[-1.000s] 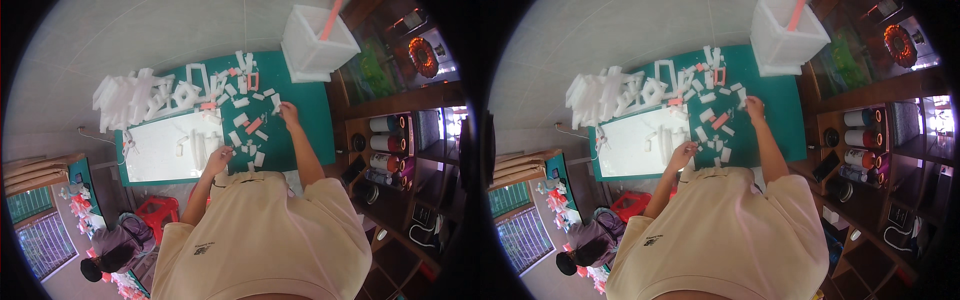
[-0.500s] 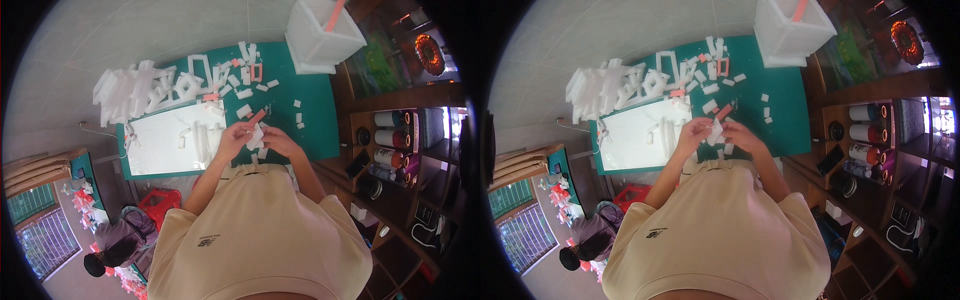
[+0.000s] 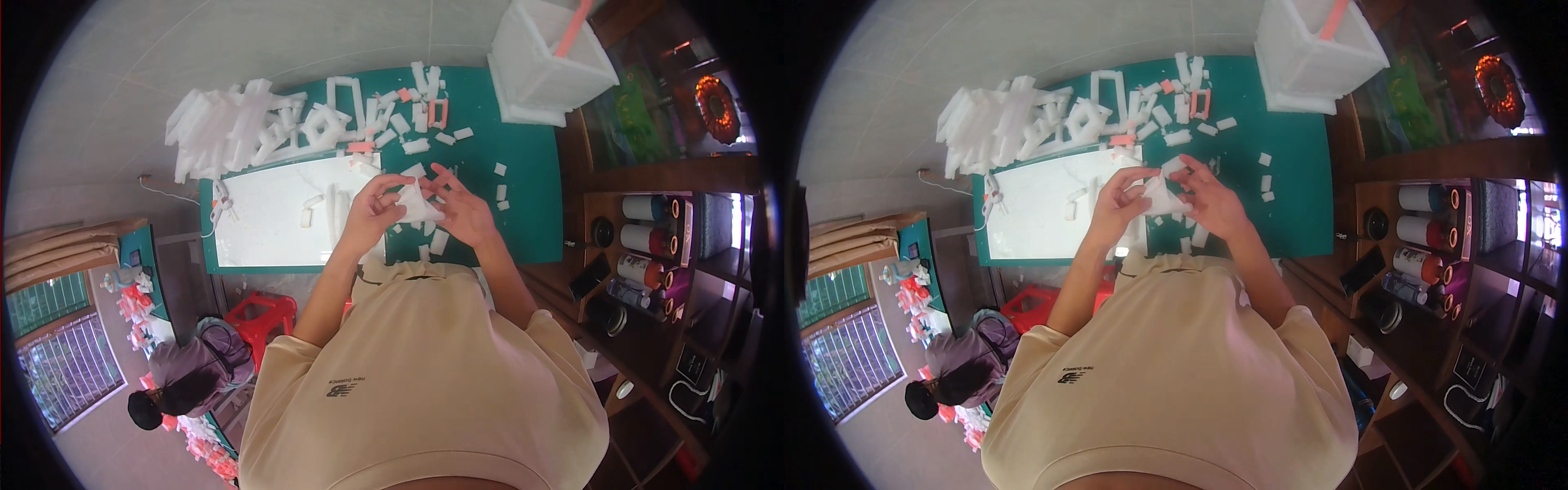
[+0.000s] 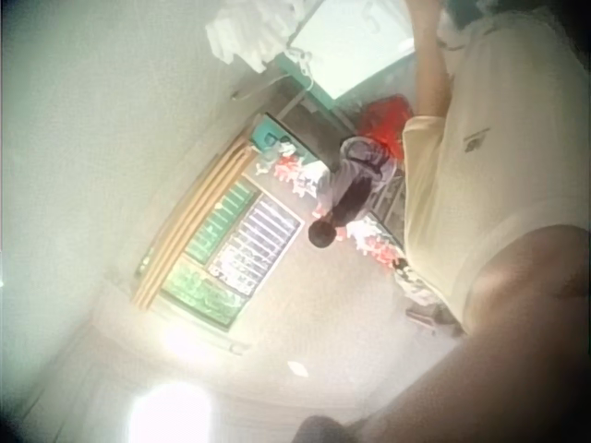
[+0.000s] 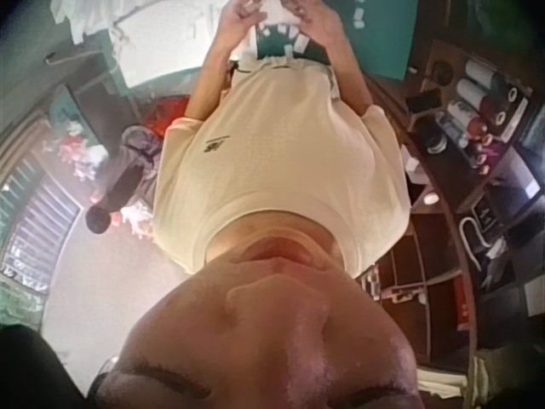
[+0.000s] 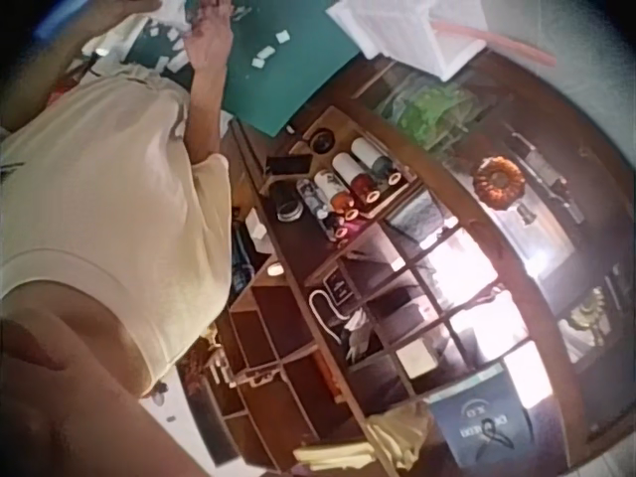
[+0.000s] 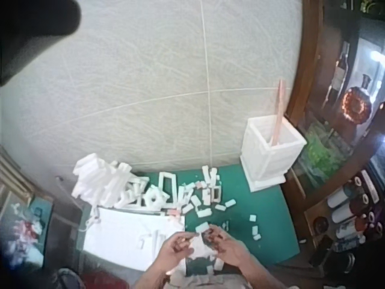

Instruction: The recorder is using a hot glue gun to assemble small white foam blocks and strips into a square container structure.

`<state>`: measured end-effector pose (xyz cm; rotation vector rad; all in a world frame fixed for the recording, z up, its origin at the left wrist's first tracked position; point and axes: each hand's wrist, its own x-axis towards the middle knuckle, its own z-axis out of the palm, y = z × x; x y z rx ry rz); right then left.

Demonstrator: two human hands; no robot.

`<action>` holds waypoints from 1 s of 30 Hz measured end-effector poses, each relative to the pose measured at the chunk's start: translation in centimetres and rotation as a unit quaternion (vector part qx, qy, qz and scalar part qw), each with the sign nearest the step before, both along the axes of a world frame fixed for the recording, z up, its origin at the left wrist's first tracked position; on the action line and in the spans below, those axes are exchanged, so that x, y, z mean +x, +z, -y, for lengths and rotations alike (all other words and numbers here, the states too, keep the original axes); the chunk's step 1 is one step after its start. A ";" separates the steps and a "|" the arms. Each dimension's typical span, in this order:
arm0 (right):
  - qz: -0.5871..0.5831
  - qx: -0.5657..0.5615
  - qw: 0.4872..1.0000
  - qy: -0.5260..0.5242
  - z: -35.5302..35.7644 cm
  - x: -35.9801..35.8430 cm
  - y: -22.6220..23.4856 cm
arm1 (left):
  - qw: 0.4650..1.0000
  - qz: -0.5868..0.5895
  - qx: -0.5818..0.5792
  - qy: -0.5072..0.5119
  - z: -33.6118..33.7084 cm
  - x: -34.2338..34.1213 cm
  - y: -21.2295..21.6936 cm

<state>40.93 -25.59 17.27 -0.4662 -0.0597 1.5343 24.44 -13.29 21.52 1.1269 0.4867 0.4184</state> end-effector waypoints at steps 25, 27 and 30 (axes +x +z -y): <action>0.074 -0.030 0.997 -0.022 -0.2 -0.6 1.2 | 0.965 -0.041 0.260 0.012 1.3 -0.3 4.9; 0.021 0.008 0.999 -0.026 -0.2 -1.0 1.7 | 0.864 -0.058 0.495 -0.069 3.6 0.5 6.1; -0.043 0.044 0.997 -0.049 -0.1 -1.9 2.9 | 0.831 -0.002 0.535 -0.149 5.3 1.4 7.8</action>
